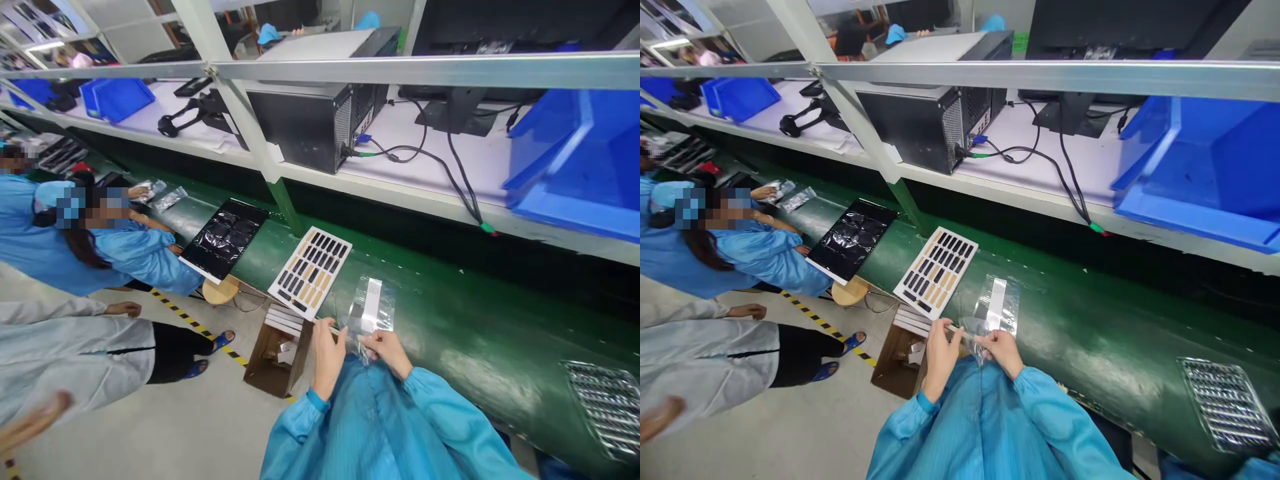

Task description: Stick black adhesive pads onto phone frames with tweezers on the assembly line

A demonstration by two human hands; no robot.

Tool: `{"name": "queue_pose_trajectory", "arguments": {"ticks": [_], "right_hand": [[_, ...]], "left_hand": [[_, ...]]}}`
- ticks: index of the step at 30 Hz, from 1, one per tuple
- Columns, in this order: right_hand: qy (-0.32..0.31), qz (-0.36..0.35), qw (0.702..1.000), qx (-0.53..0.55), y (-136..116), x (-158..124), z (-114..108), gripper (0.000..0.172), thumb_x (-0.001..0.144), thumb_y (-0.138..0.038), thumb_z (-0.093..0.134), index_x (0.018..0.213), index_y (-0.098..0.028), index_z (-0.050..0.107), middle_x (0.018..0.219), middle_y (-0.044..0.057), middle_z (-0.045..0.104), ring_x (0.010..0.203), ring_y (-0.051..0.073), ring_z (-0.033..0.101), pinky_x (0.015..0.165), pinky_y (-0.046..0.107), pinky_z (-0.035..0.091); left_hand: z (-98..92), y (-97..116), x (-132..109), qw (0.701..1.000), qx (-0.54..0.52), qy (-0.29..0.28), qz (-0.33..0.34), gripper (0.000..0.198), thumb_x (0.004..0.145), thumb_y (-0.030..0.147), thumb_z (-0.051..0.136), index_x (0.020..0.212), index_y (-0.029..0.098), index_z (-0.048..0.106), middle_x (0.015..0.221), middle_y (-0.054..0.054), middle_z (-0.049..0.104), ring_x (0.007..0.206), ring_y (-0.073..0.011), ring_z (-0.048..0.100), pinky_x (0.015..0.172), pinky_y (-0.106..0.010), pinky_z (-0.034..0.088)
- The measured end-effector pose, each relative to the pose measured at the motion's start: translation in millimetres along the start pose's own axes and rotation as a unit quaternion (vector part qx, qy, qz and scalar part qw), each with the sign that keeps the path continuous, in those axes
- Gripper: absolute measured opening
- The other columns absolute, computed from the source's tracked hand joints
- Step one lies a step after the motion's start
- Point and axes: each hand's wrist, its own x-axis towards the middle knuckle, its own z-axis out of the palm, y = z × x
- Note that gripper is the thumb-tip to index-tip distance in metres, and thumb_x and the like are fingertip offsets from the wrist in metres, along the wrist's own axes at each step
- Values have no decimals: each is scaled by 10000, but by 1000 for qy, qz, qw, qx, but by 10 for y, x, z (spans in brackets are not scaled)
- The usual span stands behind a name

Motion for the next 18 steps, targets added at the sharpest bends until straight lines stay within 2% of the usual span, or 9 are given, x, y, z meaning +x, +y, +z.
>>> {"name": "queue_pose_trajectory", "arguments": {"ticks": [3,6,10,14,18], "right_hand": [[16,-17,998,-63,-22,39,123,471,718,-579,741,589,-238,442,416,-35,531,378,130,490,426,246,371],[22,-57,990,-128,-75,17,166,370,760,-455,733,616,-232,475,435,-47,533,404,141,517,475,249,376],[28,-100,975,-197,-77,-2,86,292,766,-338,725,610,-220,507,517,-38,571,516,149,567,551,242,383],[37,-92,967,-234,2,23,-135,272,811,-345,677,641,-221,505,499,-47,545,465,144,532,516,247,360],[65,-104,953,-277,74,-4,-292,284,789,-335,713,623,-214,516,526,-28,560,545,167,558,545,256,331]], "left_hand": [[145,-74,-53,993,-49,-111,-13,266,895,379,701,989,137,644,893,-39,667,795,-169,648,772,-355,556],[247,-190,-54,981,-95,-163,-39,252,944,383,649,943,131,643,791,-1,648,683,-132,635,639,-287,552],[264,-308,-28,977,-129,-160,-51,277,968,398,616,907,130,645,750,11,633,647,-119,620,627,-277,548],[237,-354,11,982,-139,-117,-50,327,992,438,564,899,134,637,751,7,632,650,-123,618,648,-291,548],[322,-331,27,986,-127,-109,-31,288,977,417,593,975,134,646,860,-23,665,769,-153,652,728,-333,565]]}}
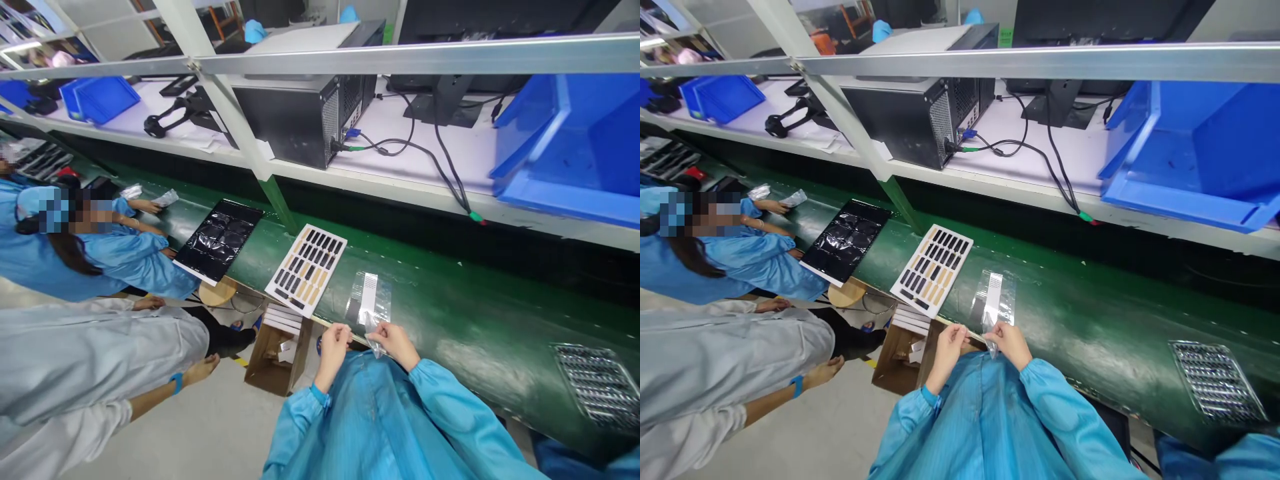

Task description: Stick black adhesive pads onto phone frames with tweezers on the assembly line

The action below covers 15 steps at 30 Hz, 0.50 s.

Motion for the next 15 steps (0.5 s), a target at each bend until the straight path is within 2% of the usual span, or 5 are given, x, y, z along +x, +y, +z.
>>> {"name": "queue_pose_trajectory", "arguments": {"ticks": [5,9,10,12,15], "right_hand": [[-9,-75,997,-30,-30,-56,105,234,743,-305,769,645,-216,576,571,-30,603,579,164,579,562,248,337],[42,-111,992,-39,8,-46,106,118,853,-288,653,773,-216,603,584,-20,603,545,173,586,548,254,388],[68,-121,989,-42,29,-55,86,76,885,-261,595,831,-208,608,660,11,643,602,189,615,585,270,422],[114,-155,980,-50,59,-101,46,126,909,-177,488,909,-188,614,935,110,707,845,235,669,739,330,480],[127,-230,963,-63,43,-210,39,244,875,-80,451,926,-198,659,1296,140,637,1201,266,577,971,413,434]], "left_hand": [[142,-22,53,999,46,-24,13,242,945,377,650,938,135,654,886,-25,669,795,-157,650,759,-348,566],[31,-23,98,997,81,7,11,241,949,364,643,866,137,632,813,-3,633,756,-148,625,749,-339,549],[-4,-8,100,996,84,9,10,241,948,362,643,860,138,628,802,1,626,746,-146,619,744,-336,545],[-41,45,90,997,83,4,10,240,948,362,642,858,140,625,786,6,617,727,-142,610,733,-330,539],[-5,163,34,998,62,-11,8,232,945,356,644,859,142,625,785,7,616,742,-148,611,752,-339,534]]}}
